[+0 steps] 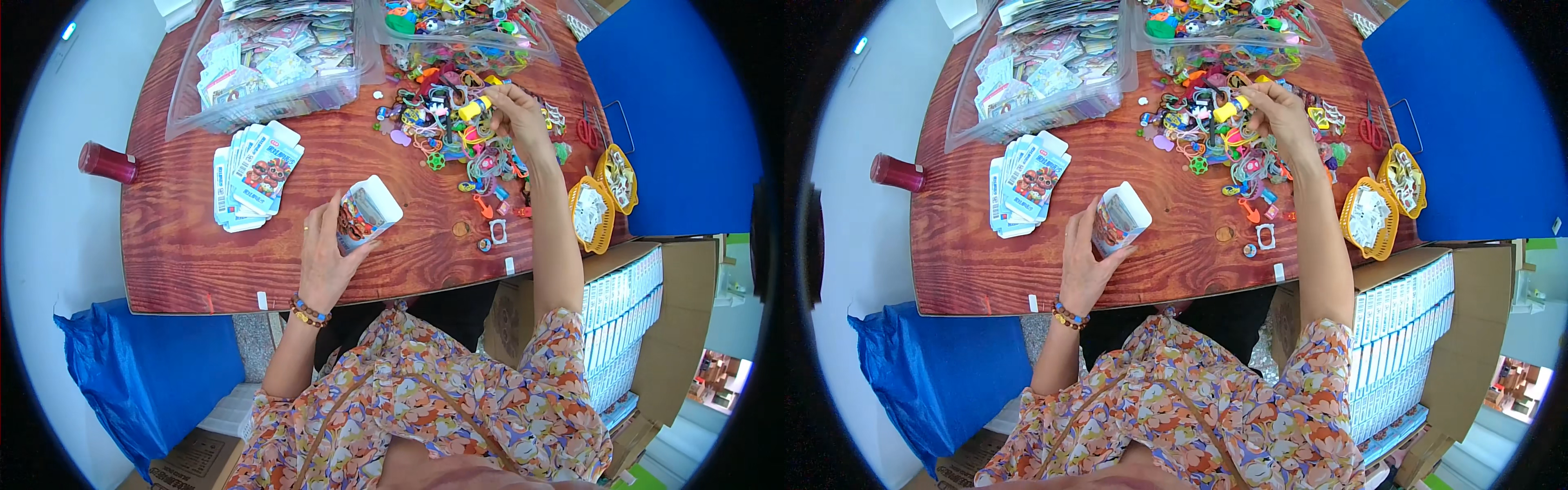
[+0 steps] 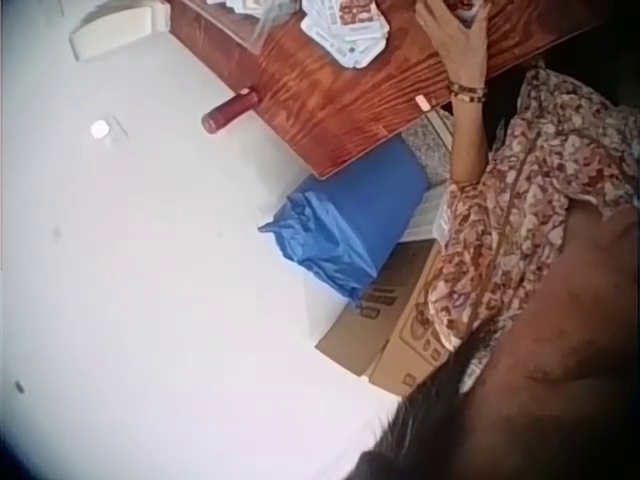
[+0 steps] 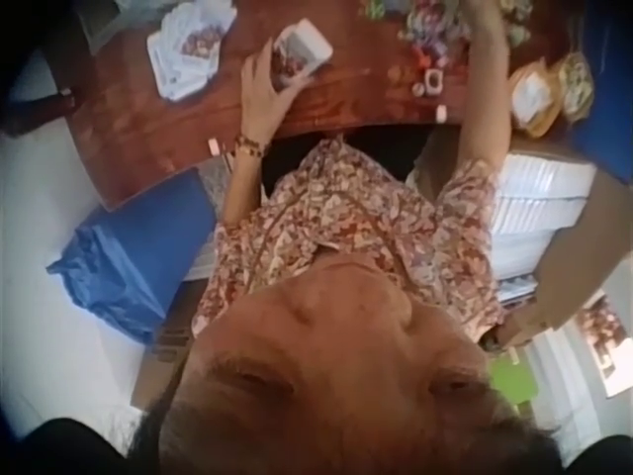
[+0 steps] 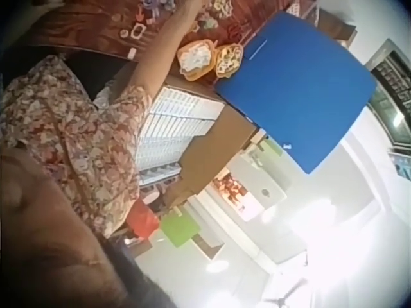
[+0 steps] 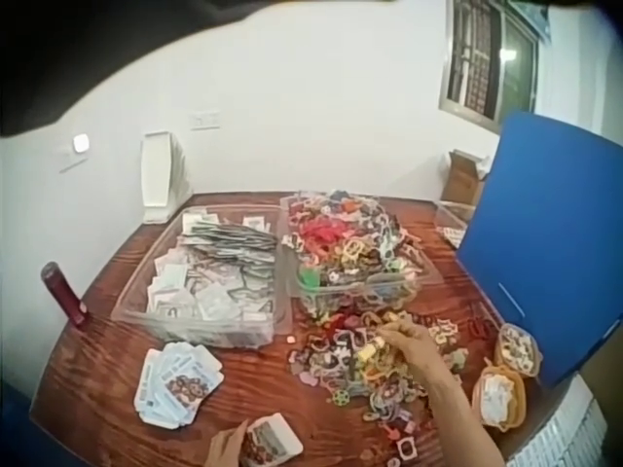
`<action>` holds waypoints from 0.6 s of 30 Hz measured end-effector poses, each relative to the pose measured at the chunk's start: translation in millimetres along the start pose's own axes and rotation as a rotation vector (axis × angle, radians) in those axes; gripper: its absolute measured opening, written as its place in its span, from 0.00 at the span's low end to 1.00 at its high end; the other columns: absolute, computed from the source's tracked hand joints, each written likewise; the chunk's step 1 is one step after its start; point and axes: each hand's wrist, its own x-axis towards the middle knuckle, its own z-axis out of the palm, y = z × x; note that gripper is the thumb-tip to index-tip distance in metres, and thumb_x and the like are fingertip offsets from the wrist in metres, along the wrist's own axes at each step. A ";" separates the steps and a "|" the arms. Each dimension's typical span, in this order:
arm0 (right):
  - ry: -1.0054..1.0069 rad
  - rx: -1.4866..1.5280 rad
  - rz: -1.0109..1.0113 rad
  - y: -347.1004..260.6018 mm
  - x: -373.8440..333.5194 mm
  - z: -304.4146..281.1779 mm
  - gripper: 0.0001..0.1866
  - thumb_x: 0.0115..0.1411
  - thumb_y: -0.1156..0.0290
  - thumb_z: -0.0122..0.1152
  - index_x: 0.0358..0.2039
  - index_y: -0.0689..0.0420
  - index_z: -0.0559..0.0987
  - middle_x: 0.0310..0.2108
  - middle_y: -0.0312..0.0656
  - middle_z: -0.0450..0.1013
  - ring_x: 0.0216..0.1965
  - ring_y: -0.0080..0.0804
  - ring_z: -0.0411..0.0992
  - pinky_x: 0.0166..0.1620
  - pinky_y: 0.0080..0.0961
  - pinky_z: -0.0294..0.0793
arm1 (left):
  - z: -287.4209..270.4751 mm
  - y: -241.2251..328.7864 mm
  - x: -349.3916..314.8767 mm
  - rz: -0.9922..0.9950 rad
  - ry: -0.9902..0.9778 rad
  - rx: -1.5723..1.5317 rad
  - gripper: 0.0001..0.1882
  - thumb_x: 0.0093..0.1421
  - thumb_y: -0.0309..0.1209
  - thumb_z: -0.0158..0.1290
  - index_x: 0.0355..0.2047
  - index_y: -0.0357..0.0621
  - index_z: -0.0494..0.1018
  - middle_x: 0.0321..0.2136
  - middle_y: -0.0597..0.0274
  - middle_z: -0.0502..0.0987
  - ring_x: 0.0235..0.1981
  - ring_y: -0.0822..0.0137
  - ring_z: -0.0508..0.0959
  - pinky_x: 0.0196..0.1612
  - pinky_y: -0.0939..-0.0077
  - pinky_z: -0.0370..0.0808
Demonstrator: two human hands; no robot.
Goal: Packaging small toy items and stickers into individual small boxes and then organizing those boxes into a larger carton.
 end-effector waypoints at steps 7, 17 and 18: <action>-0.095 0.125 -0.074 -23.6 -66.6 55.8 0.06 0.61 0.72 0.65 0.38 0.57 0.79 0.27 0.34 0.77 0.24 0.14 0.72 0.24 0.13 0.64 | 12.8 -3.0 17.4 0.105 0.006 0.012 0.46 0.45 0.34 0.71 0.63 0.37 0.61 0.49 0.48 0.70 0.51 0.48 0.70 0.54 0.56 0.69; -0.202 -0.489 -0.506 -30.0 -107.6 111.6 0.06 0.58 0.76 0.66 0.36 0.61 0.81 0.28 0.40 0.79 0.28 0.20 0.75 0.30 0.21 0.73 | 10.0 4.9 15.7 0.112 0.014 0.048 0.45 0.45 0.34 0.71 0.63 0.39 0.63 0.51 0.49 0.69 0.53 0.49 0.70 0.56 0.58 0.70; -0.230 -0.516 -0.477 -29.1 -107.9 113.3 0.06 0.58 0.75 0.66 0.36 0.61 0.81 0.27 0.41 0.78 0.27 0.23 0.76 0.30 0.22 0.73 | 10.4 4.6 14.8 0.111 0.015 0.049 0.45 0.45 0.34 0.71 0.63 0.39 0.63 0.51 0.49 0.69 0.53 0.49 0.70 0.56 0.58 0.70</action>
